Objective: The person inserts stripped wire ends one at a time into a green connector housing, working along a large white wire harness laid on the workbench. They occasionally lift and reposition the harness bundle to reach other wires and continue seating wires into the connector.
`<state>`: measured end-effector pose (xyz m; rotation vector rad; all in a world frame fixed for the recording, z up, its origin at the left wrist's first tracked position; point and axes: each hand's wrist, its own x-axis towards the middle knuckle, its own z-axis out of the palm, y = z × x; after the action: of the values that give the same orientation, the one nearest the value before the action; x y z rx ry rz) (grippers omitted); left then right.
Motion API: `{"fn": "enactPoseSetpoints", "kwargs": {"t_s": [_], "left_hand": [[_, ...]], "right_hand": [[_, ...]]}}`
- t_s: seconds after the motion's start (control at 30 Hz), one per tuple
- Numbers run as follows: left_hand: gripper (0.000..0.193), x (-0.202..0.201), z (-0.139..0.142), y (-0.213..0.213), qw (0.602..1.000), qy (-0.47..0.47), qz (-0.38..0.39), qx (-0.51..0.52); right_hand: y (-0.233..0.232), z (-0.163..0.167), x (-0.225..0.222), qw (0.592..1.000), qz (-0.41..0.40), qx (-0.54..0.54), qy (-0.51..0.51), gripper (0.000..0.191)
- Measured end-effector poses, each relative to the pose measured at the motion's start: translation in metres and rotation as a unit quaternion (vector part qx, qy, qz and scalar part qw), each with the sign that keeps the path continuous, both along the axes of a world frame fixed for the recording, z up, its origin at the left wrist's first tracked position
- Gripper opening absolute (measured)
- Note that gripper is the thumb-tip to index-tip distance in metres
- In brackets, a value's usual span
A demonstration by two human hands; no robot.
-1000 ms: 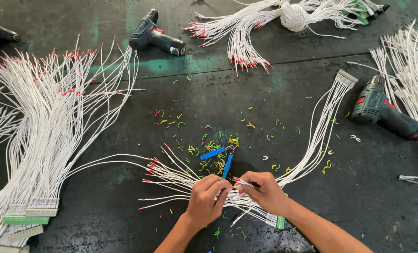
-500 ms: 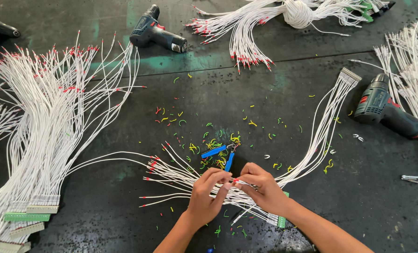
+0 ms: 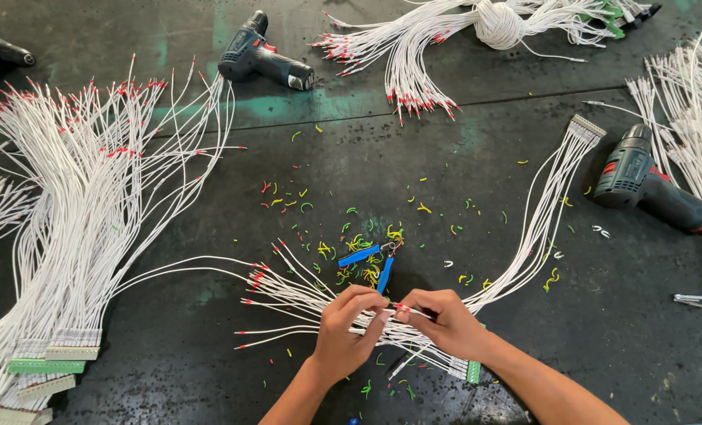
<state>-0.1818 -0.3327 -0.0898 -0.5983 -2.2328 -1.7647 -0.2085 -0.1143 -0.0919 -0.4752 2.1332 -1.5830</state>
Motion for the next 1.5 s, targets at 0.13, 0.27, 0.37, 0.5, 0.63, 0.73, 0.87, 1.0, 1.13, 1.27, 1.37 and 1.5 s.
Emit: {"fn": "enactPoseSetpoints", "kwargs": {"t_s": [0.13, 0.27, 0.37, 0.5, 0.63, 0.73, 0.87, 1.0, 1.13, 1.27, 1.37, 1.5], "left_hand": [[0.018, 0.011, 0.003, 0.002, 1.0, 0.02, -0.005, -0.007], [0.018, 0.018, 0.008, -0.006, 0.999, 0.038, -0.007, -0.025], [0.017, 0.023, 0.011, -0.01, 0.996, 0.057, 0.003, -0.067], [0.019, 0.021, 0.016, -0.016, 0.982, 0.126, 0.015, -0.141], [0.018, 0.018, 0.018, -0.011, 0.971, 0.146, 0.005, -0.187], [0.016, 0.018, 0.017, -0.006, 0.974, 0.134, 0.003, -0.181], [0.015, 0.023, 0.015, 0.0, 0.977, 0.13, 0.006, -0.166], [0.015, 0.025, 0.014, -0.003, 0.976, 0.135, 0.001, -0.17], [0.017, 0.025, 0.013, -0.006, 0.975, 0.13, -0.012, -0.178], [0.017, 0.029, 0.014, -0.008, 0.974, 0.126, -0.017, -0.186], [0.013, 0.031, 0.016, -0.01, 0.974, 0.107, -0.023, -0.199], [0.017, 0.03, 0.019, -0.01, 0.981, 0.09, 0.007, -0.172]], "right_hand": [[0.003, -0.002, 0.01, 0.994, 0.046, -0.048, 0.088, 0.008], [-0.004, -0.004, 0.018, 0.996, 0.052, -0.031, 0.069, 0.009], [-0.006, -0.006, 0.026, 1.0, 0.024, -0.014, -0.002, 0.011], [-0.002, -0.009, 0.029, 0.997, 0.0, -0.017, -0.072, 0.016], [0.004, -0.01, 0.026, 0.996, 0.005, -0.061, -0.066, 0.023], [0.004, -0.012, 0.027, 0.999, -0.013, -0.032, -0.023, 0.017], [0.005, -0.015, 0.032, 0.999, -0.036, -0.014, -0.026, 0.017], [0.005, -0.019, 0.034, 0.999, -0.019, -0.031, -0.018, 0.017], [0.003, -0.018, 0.033, 0.998, 0.009, -0.059, -0.027, 0.02], [-0.001, -0.012, 0.037, 0.998, 0.016, -0.049, -0.032, 0.02], [-0.005, -0.006, 0.039, 0.998, 0.018, -0.044, 0.045, 0.017], [-0.012, -0.002, 0.038, 0.982, -0.006, -0.023, 0.19, 0.012]]}}
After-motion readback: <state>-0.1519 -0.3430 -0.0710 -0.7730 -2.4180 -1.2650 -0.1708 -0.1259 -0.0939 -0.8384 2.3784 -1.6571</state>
